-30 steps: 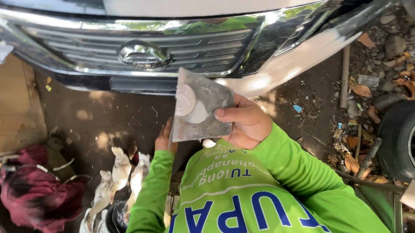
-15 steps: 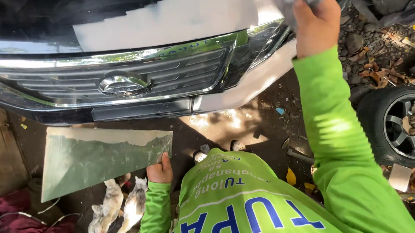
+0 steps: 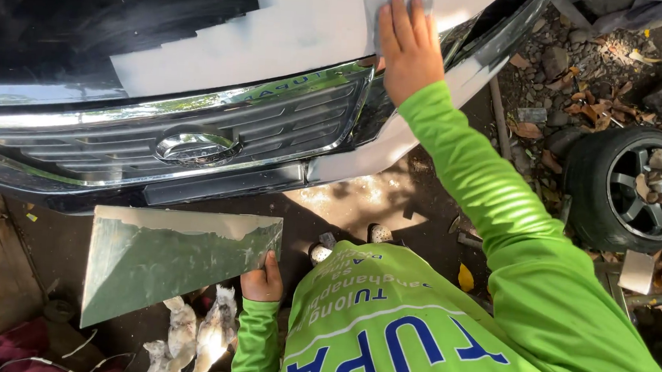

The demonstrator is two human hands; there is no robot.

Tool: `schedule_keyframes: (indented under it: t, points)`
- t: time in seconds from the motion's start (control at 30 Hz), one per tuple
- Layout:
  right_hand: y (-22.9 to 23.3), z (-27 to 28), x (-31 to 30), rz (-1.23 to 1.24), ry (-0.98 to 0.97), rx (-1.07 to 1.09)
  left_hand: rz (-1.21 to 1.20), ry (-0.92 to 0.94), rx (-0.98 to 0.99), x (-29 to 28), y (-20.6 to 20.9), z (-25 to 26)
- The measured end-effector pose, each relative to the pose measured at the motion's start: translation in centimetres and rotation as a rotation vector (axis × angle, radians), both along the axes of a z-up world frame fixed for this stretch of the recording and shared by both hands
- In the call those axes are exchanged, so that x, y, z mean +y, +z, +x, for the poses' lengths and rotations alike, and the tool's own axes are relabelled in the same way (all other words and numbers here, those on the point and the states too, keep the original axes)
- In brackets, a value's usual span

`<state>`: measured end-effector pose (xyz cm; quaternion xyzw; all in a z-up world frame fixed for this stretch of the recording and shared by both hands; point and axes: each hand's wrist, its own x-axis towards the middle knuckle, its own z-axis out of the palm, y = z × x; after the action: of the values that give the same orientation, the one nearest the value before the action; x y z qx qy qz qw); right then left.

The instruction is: The person sands the front bumper of a white car using a sanding block and sandpaper. They work on the lower edge and the area around the grille, switching between different pieces of sandpaper.

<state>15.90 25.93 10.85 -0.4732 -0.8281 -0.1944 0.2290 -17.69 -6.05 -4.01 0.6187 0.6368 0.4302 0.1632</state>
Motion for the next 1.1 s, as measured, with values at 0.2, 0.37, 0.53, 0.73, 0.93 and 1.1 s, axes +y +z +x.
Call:
schedule_keyframes:
  t: [0.2, 0.37, 0.53, 0.73, 0.93, 1.1]
  points:
    - [-3.7, -0.6, -3.7, -0.09, -0.096, 0.086, -0.059, -0.015, -0.015, 0.5, 0.3, -0.9]
    - [-2.1, -0.2, -5.9, -0.208, -0.051, 0.11, -0.223, 0.024, -0.144, 0.6, -0.2, -1.9]
    - [0.6, 0.7, -6.0, -0.122, -0.088, 0.131, 0.025, 0.02, -0.15, 1.0, 3.2, -2.9]
    - [-1.8, -2.5, -2.8, -0.023, -0.103, 0.01, 0.058, 0.057, -0.137, 1.7, 6.7, -2.8]
    - [-1.1, -2.5, -7.5, -0.118, -0.056, 0.053, 0.118, 0.1, -0.058, 0.3, 7.0, -3.8]
    - [2.4, 1.2, -12.1, -0.374, 0.077, 0.59, 0.167, 0.101, -0.142, 0.8, 8.6, -3.7]
